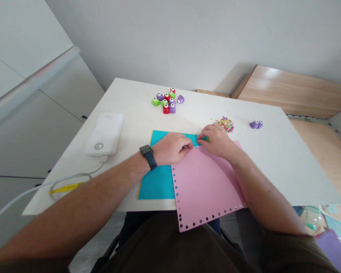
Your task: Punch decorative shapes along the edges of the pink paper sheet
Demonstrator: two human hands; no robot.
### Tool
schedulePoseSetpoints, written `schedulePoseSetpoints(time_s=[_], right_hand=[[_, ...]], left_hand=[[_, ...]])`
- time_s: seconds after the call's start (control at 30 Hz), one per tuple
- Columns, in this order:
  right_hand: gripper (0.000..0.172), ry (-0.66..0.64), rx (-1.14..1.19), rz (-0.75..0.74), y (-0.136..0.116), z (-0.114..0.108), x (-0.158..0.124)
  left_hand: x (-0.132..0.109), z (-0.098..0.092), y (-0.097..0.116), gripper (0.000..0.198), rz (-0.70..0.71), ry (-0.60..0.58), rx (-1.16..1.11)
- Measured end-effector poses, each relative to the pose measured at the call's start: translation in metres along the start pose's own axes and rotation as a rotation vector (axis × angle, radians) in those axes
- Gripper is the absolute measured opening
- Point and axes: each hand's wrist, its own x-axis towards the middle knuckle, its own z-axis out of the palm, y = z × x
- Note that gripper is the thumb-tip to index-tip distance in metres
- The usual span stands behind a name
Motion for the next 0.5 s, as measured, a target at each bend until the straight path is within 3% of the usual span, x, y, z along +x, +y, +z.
schedulePoseSetpoints(time_s=[0.5], right_hand=[[0.01,-0.024,-0.028,-0.001,-0.0055,-0.0004,0.0043]], left_hand=[[0.0,0.0005,0.0005,0.015,0.0,0.002,0.01]])
